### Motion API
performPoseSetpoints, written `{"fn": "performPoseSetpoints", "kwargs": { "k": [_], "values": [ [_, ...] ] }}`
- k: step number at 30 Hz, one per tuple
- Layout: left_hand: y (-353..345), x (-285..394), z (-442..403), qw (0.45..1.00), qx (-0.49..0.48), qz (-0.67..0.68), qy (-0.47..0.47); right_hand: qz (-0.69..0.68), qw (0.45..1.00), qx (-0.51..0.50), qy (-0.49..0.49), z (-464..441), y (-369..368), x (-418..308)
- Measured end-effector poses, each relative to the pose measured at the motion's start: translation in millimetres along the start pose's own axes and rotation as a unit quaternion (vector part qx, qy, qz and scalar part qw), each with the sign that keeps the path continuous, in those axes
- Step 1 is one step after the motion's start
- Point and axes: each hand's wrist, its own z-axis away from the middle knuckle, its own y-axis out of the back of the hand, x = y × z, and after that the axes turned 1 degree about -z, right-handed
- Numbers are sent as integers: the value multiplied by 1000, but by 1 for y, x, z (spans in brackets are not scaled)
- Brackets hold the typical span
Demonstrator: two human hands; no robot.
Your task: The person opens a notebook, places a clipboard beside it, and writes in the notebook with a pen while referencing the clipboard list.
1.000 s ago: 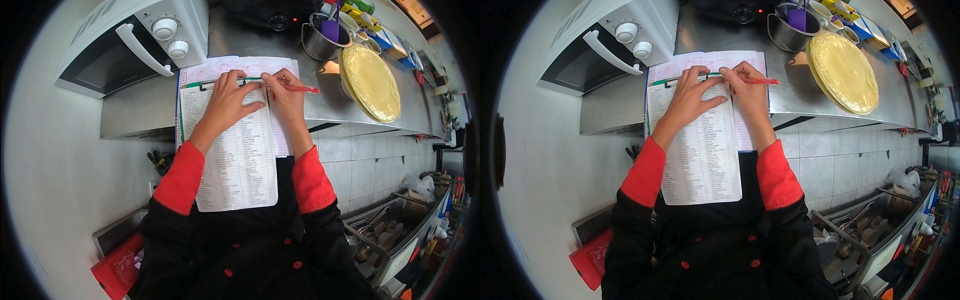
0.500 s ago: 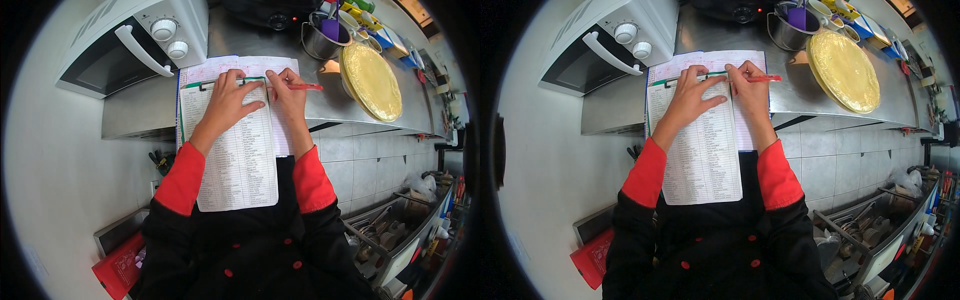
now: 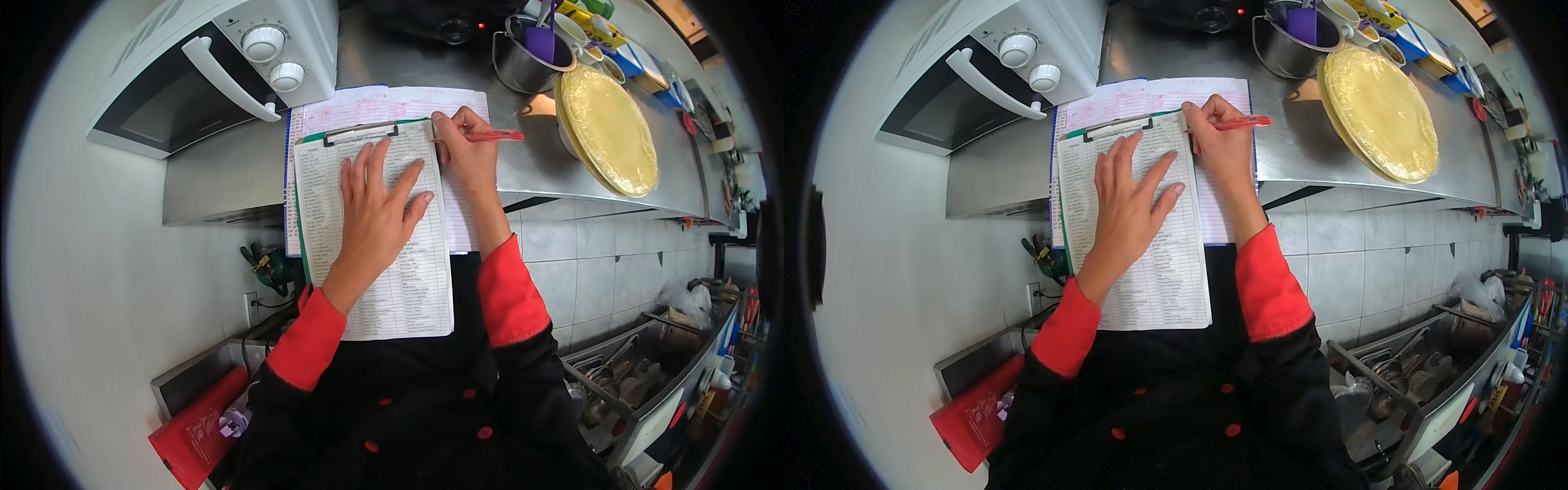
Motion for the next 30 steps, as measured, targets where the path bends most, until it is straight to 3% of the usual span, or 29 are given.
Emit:
{"fn": "performPoseSetpoints", "kwargs": {
  "k": [8, 11, 13, 30],
  "values": [
    [-15, 5, -3, 999, -3, -38, 24, 7, 1000, -26, -15, 1, 1, 3],
    [-14, 5, -3, 999, -10, -45, 28, 78, 997, -25, 10, -1, 1, 14],
    [-13, 5, -4, 998, -13, -45, 29, 93, 993, 42, 65, -1, 2, 21],
    [-16, 4, -5, 999, -3, -28, 23, 184, 982, -13, 40, 3, -1, 11]
  ]
}}
